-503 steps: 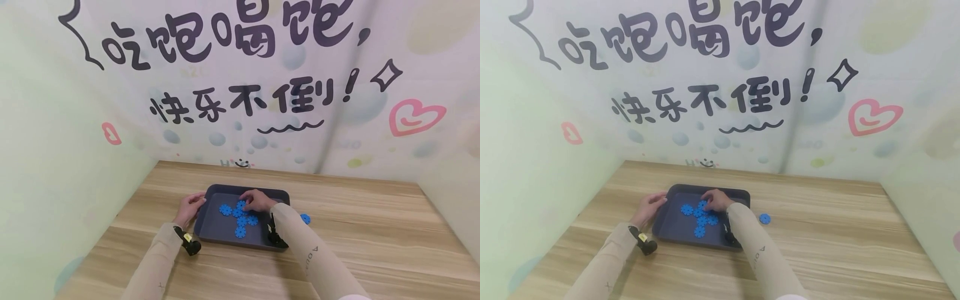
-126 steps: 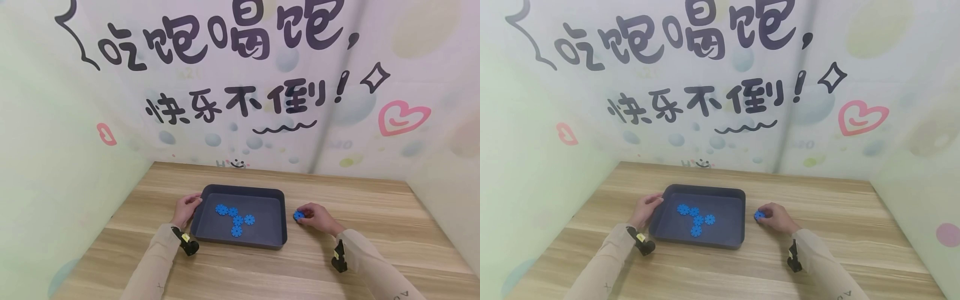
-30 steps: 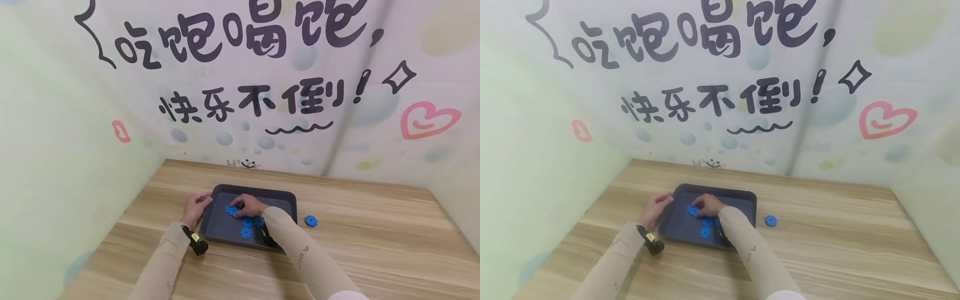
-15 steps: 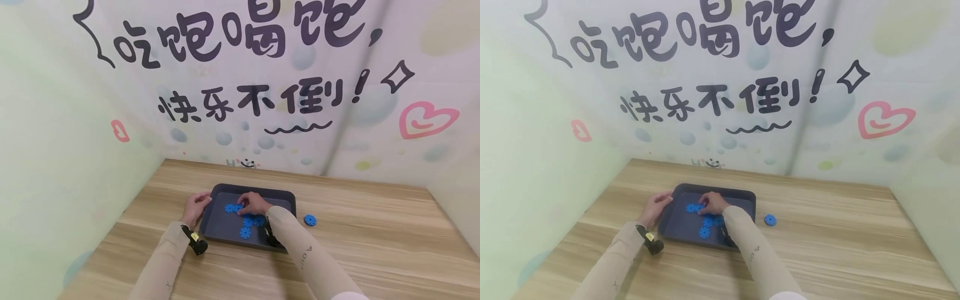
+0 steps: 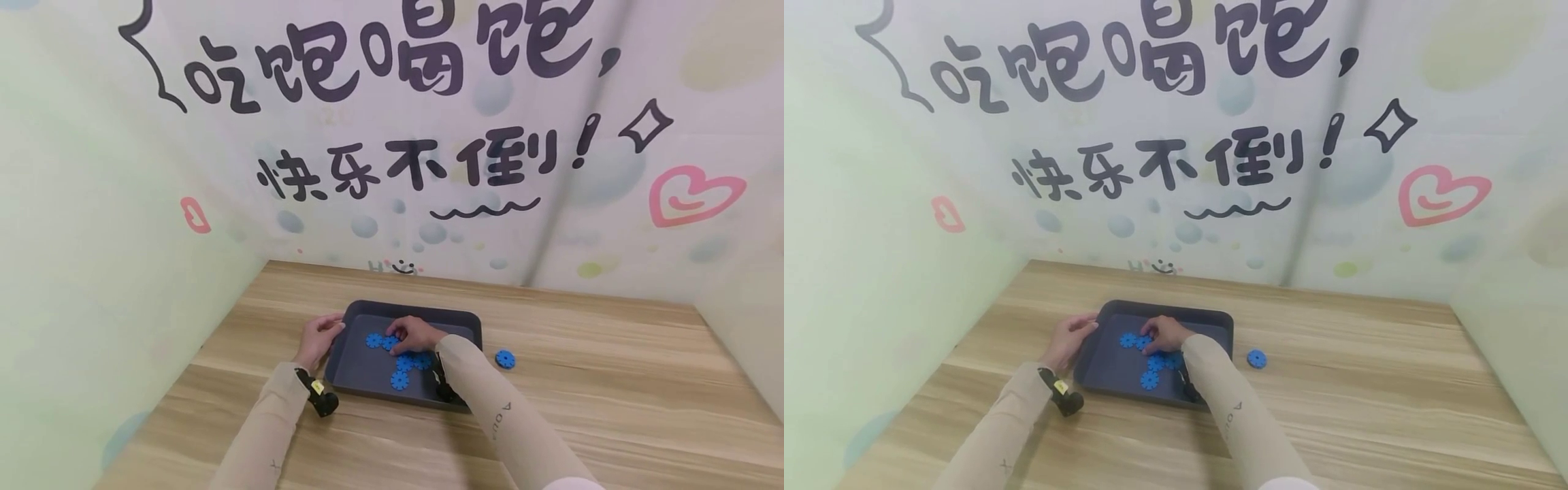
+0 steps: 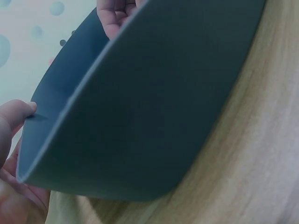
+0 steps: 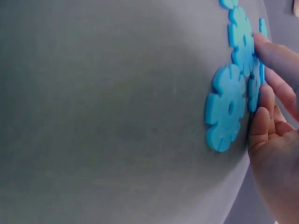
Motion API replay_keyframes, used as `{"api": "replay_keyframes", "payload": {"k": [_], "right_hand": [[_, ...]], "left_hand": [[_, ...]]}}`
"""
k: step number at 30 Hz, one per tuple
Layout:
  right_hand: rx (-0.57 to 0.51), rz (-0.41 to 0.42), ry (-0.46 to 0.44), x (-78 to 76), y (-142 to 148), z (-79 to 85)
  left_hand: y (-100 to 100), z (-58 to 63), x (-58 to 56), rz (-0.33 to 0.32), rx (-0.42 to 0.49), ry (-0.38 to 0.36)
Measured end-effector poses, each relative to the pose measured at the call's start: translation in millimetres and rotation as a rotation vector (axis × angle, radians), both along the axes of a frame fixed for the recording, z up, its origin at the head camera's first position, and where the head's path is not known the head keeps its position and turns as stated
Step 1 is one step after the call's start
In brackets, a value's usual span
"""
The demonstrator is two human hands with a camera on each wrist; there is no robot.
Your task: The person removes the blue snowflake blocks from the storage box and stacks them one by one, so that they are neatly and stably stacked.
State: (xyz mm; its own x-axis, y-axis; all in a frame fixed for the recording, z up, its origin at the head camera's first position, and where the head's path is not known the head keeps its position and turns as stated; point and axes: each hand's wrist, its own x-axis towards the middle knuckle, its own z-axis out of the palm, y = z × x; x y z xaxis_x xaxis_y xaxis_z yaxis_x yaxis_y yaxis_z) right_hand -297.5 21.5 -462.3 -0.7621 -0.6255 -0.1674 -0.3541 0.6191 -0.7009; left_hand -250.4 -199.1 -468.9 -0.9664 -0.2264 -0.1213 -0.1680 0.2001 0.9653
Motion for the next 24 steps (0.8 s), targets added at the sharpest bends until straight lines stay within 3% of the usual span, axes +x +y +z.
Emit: {"api": "replay_keyframes", "payload": {"k": [14,24], "right_hand": [[-0.024,-0.017,-0.016,3.4,6,8.2],[-0.111,0.011,0.023,6.2,16,34.5]], "left_hand": [[2,0.0,0.9,-0.001,0.009,0.002],[-1,0.3,1.5,-0.006,0.005,0.0]]}}
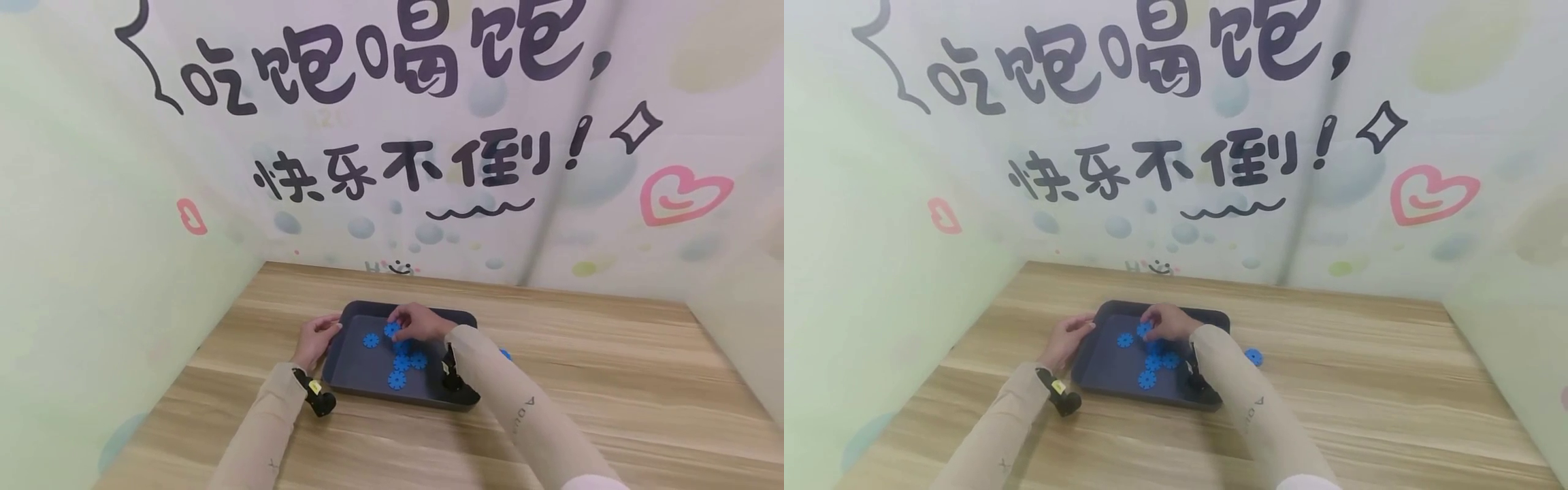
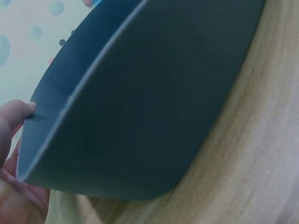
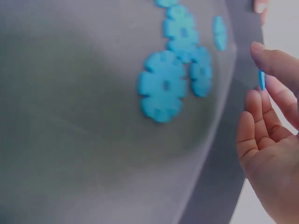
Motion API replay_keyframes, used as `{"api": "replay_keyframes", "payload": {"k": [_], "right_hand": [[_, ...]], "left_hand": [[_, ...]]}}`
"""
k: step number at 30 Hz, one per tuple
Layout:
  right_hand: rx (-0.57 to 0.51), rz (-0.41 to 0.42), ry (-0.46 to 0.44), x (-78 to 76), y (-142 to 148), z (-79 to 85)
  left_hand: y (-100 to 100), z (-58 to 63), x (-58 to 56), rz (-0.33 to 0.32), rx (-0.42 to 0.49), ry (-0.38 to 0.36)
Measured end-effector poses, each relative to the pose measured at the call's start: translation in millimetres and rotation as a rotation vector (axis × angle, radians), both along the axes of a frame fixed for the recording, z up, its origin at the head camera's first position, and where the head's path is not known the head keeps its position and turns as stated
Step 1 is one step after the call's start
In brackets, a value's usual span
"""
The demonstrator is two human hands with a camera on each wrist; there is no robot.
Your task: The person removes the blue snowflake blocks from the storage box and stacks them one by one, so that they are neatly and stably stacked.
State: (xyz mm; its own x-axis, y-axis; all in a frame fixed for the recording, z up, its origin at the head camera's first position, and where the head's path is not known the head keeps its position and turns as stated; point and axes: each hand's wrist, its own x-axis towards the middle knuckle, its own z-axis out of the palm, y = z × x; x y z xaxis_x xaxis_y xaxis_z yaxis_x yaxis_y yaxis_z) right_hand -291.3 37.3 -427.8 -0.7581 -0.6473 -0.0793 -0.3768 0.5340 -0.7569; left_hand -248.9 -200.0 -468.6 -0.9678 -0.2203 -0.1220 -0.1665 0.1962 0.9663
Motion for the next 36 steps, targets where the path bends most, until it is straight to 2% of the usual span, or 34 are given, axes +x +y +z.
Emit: {"api": "replay_keyframes", "payload": {"k": [6,10,14,16,21,23,26,36], "right_hand": [[-0.04,0.057,0.069,5.3,15,15.1],[-0.049,0.047,0.083,10.5,27,18.4],[-0.057,0.037,0.085,20.2,43,20.0],[-0.052,0.04,0.092,30.4,50,28.9],[-0.052,0.026,0.152,38.1,72,25.1],[-0.069,0.008,0.178,34.4,84,12.7],[-0.1,-0.029,0.191,38.4,99,8.8],[-0.148,-0.175,0.181,49.1,145,-6.1]], "left_hand": [[0,-1.9,-0.2,-0.004,-0.01,0.0],[1,-1.3,-1.6,-0.005,-0.024,-0.003],[2,-1.7,-1.7,-0.003,-0.017,-0.001],[2,-1.2,-0.6,-0.003,-0.009,0.0],[2,-0.3,1.3,-0.001,-0.001,0.002],[3,-0.5,1.9,0.001,-0.002,0.0],[3,-0.6,2.7,0.006,-0.002,-0.004],[2,-0.4,2.1,0.009,-0.005,-0.001]]}}
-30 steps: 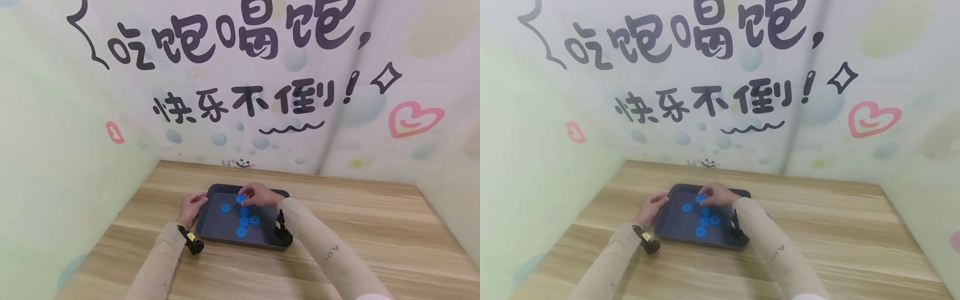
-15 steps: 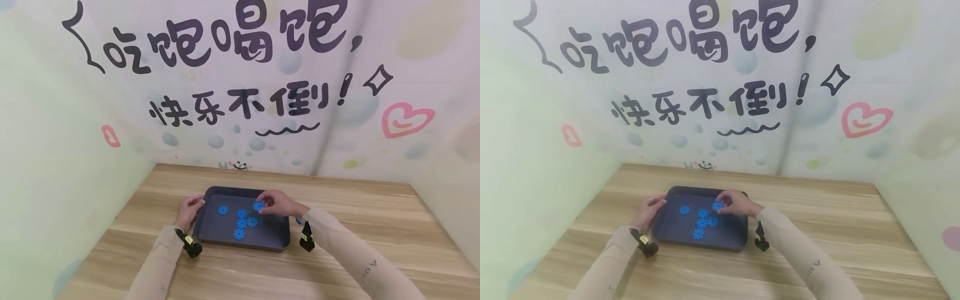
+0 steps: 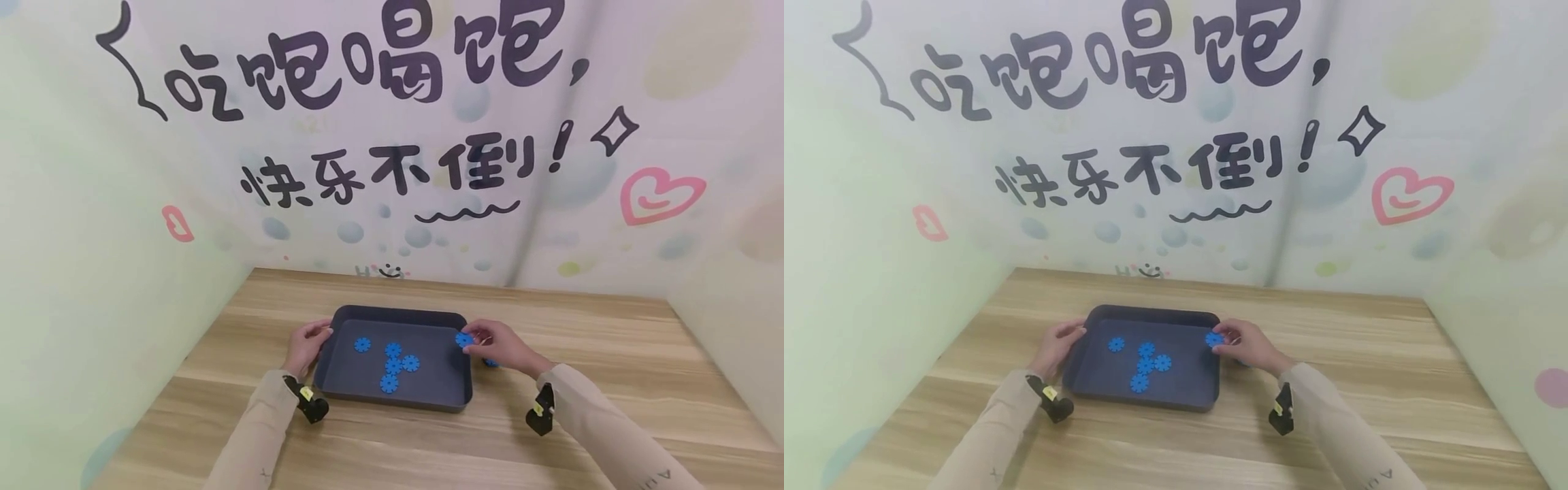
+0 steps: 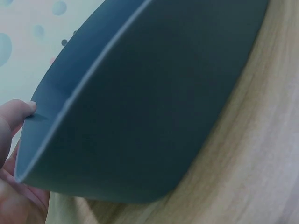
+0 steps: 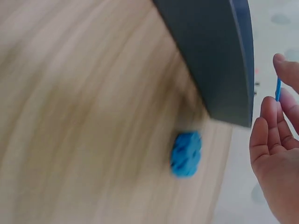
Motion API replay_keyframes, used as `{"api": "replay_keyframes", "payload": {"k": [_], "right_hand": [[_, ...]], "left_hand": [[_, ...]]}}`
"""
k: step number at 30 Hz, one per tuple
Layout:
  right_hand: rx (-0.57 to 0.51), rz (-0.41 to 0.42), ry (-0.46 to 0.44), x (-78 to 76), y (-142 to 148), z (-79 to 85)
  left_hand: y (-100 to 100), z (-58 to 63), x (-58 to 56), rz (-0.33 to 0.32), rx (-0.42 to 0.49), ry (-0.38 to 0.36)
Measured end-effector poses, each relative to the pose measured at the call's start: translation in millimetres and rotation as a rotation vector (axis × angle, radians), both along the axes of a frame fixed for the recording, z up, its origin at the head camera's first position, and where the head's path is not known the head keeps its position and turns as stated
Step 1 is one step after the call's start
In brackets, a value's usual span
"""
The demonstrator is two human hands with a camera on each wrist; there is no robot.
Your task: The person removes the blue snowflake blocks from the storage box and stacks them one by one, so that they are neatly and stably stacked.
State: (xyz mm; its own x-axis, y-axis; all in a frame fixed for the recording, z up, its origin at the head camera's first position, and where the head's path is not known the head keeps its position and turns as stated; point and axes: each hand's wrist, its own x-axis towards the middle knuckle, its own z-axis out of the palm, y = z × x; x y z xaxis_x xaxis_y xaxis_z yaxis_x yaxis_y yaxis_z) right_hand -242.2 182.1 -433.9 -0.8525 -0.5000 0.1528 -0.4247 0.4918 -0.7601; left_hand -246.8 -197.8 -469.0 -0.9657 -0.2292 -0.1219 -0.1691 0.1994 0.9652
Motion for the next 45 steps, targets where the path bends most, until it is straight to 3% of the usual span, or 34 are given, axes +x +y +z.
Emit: {"api": "replay_keyframes", "payload": {"k": [5,16,23,45], "right_hand": [[-0.021,-0.071,0.005,1.5,19,-9.5],[-0.007,-0.17,-0.077,6.0,44,-29.4],[-0.043,-0.171,-0.158,7.0,49,-36.7],[0.038,-0.167,-0.133,6.0,46,-38.1]], "left_hand": [[-1,0.0,0.5,-0.001,-0.017,-0.008],[0,-0.3,-0.2,-0.003,-0.038,-0.007],[-1,-3.1,-0.3,-0.011,-0.033,0.023],[-2,-2.4,-1.7,-0.018,-0.009,0.002]]}}
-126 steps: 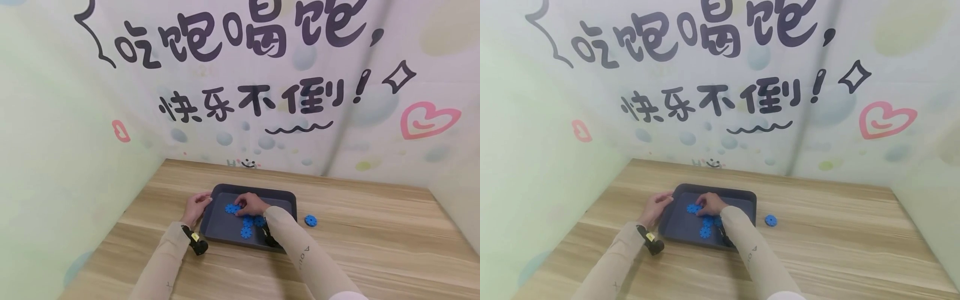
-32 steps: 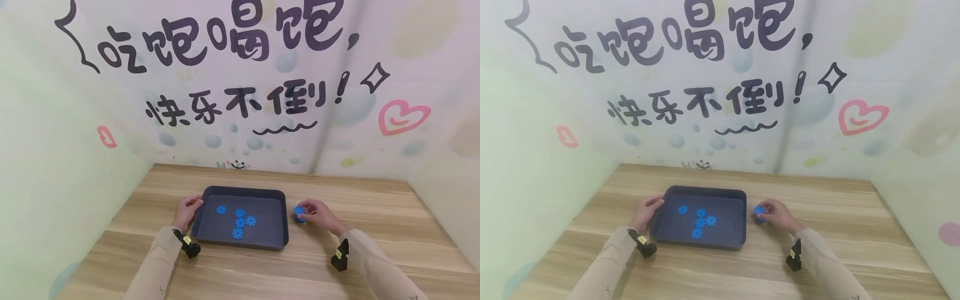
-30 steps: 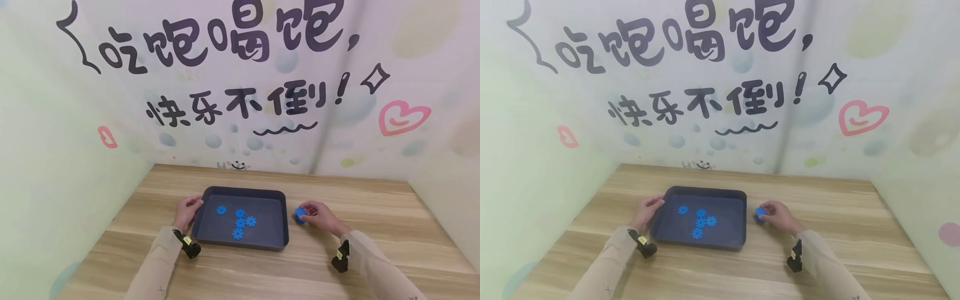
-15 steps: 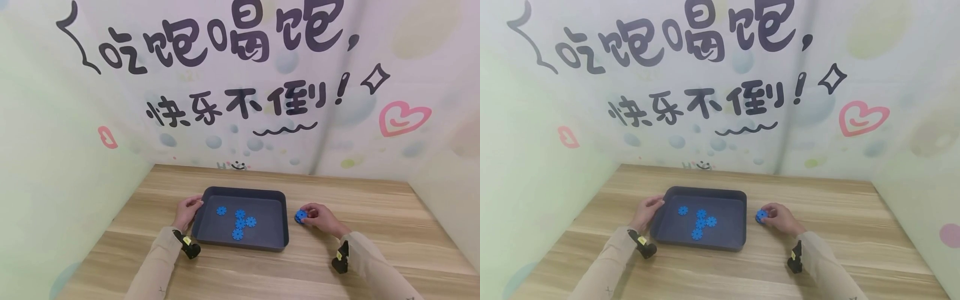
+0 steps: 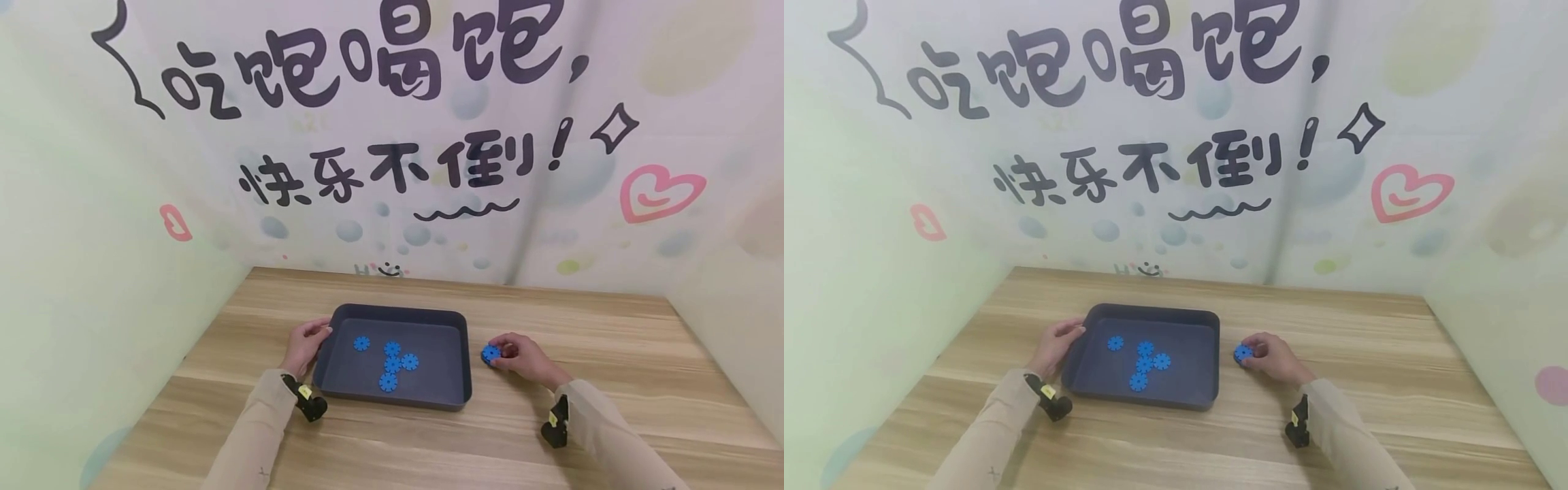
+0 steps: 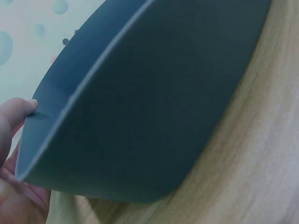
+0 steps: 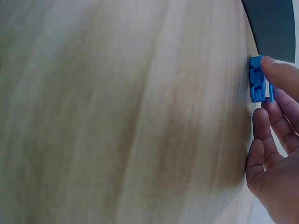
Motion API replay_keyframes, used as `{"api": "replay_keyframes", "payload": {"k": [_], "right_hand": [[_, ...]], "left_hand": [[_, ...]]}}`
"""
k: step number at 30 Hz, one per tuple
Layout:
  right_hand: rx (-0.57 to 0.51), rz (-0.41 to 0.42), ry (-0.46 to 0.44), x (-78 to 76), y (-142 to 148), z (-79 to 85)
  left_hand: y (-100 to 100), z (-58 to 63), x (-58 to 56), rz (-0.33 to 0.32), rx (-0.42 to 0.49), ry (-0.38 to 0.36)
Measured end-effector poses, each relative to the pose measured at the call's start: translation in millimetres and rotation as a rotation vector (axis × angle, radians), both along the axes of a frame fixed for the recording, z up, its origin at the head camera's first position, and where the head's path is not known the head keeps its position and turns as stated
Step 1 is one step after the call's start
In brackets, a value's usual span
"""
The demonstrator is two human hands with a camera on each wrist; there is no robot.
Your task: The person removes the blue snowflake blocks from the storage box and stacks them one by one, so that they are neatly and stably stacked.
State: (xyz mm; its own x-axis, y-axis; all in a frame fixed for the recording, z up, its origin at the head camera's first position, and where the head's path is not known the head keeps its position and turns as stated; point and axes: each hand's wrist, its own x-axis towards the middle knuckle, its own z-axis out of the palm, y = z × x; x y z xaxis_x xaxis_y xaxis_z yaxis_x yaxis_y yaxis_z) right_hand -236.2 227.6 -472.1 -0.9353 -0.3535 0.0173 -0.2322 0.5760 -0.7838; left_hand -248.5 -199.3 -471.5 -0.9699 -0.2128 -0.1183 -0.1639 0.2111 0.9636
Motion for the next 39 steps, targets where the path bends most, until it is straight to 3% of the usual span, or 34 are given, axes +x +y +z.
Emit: {"api": "replay_keyframes", "payload": {"k": [39], "right_hand": [[-0.009,0.013,-0.031,0.5,2.2,0.9]], "left_hand": [[-0.3,1.4,-0.8,0.001,-0.013,-0.029]]}}
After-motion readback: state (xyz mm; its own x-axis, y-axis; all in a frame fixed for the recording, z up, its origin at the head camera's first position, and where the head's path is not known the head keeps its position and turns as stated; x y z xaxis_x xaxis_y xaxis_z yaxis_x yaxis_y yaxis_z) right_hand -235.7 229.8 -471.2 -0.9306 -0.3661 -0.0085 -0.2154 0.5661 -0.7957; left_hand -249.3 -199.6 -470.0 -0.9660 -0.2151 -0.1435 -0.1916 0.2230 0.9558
